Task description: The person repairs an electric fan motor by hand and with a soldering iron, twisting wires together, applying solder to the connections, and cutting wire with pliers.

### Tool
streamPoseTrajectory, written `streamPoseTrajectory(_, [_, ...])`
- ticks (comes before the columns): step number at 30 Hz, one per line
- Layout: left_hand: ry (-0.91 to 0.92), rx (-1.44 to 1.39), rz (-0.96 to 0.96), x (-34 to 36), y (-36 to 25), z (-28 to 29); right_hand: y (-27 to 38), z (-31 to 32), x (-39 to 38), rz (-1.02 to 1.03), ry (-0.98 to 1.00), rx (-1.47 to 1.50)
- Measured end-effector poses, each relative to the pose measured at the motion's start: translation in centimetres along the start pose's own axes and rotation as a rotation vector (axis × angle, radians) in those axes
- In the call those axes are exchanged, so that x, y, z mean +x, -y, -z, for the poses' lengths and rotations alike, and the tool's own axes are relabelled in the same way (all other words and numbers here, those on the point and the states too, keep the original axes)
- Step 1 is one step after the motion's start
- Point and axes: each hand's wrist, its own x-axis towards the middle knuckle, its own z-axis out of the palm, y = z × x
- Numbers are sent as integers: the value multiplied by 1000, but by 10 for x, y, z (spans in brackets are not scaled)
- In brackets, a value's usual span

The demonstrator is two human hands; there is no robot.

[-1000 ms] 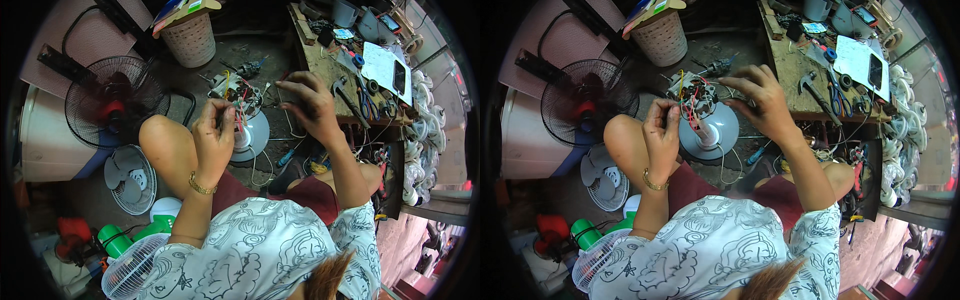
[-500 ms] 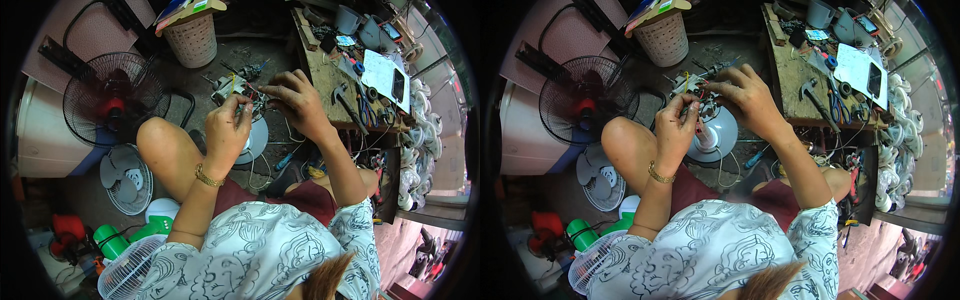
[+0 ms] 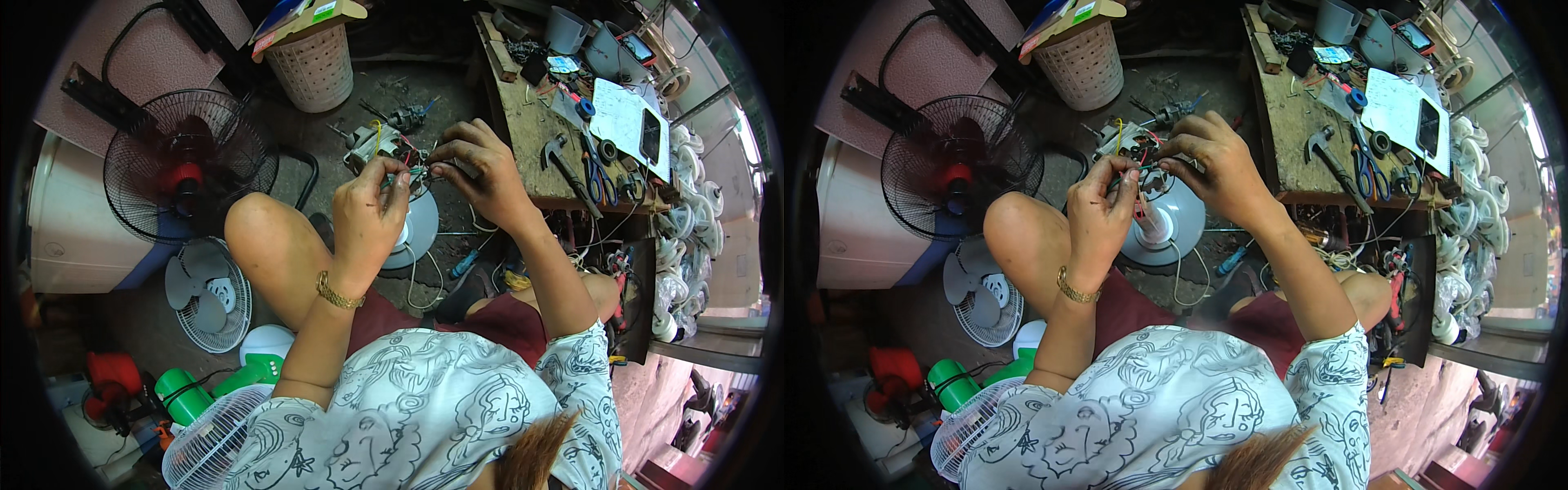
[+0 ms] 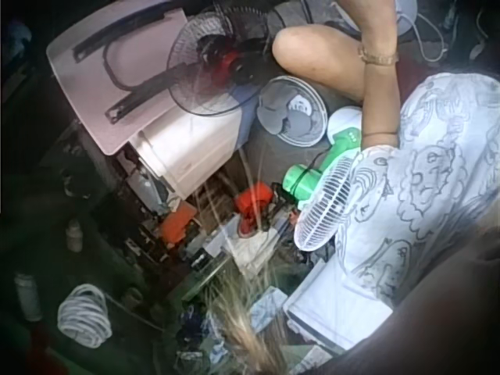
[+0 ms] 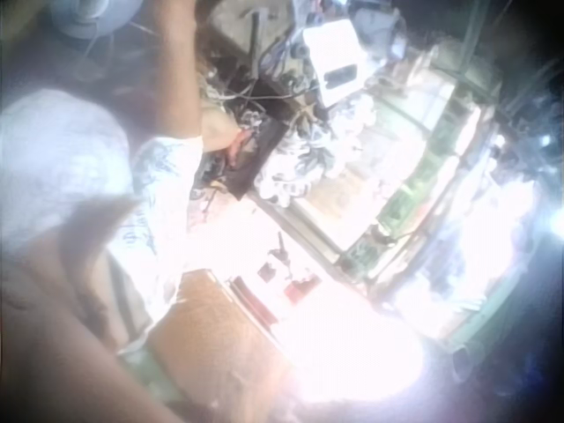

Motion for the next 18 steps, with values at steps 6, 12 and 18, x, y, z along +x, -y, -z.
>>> streamPoseTrajectory(6, [-4,-66,7,-1,-4,2,4,0,3,1,13,25])
streamPoseTrajectory(12, [-31,-113,1,-3,-1,0,4,-1,5,5,9,58])
streamPoseTrajectory(18, [6,-58,-19,-2,3,0,6,-2,7,-9,46,49])
